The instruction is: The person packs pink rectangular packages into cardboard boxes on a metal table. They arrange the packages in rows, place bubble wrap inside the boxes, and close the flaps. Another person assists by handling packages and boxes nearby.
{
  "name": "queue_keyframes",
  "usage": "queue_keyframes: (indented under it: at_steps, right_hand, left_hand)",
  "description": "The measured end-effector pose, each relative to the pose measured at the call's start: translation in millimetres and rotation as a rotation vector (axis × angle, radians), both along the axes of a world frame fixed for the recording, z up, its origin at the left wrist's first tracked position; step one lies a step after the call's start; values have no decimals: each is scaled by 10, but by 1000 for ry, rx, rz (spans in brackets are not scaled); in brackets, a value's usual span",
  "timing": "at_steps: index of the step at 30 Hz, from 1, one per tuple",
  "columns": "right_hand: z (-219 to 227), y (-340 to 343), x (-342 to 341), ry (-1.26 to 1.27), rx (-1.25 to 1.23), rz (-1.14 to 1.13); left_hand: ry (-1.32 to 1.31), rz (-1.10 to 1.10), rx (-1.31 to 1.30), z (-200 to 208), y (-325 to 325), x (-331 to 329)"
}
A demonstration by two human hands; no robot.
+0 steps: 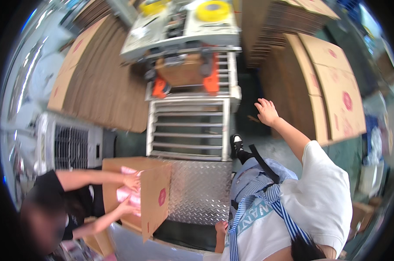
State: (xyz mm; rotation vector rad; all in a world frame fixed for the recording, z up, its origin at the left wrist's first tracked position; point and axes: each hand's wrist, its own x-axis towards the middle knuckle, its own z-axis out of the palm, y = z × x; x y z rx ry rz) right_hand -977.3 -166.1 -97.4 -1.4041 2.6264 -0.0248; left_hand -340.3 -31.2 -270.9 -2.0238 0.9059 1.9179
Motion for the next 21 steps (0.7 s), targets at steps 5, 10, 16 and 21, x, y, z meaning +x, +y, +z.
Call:
queue_keyframes:
  at_steps: [5,10,16,21]
  right_hand:
    - [478,1675,-754,175,-80,-431]
    - [742,3291,-758,278,69,-701]
    - [397,4573,-493,426,-59,-438]
    - [782,4454,-784,736,-352,-255]
  left_hand:
    - [104,44,-5,-84,-350,-312]
    - [215,13,-165,-56,-949,-1061]
    - [313,-157,-298,298,-1171,-2030]
    - [515,-268,-31,-16,-1441,-2581]
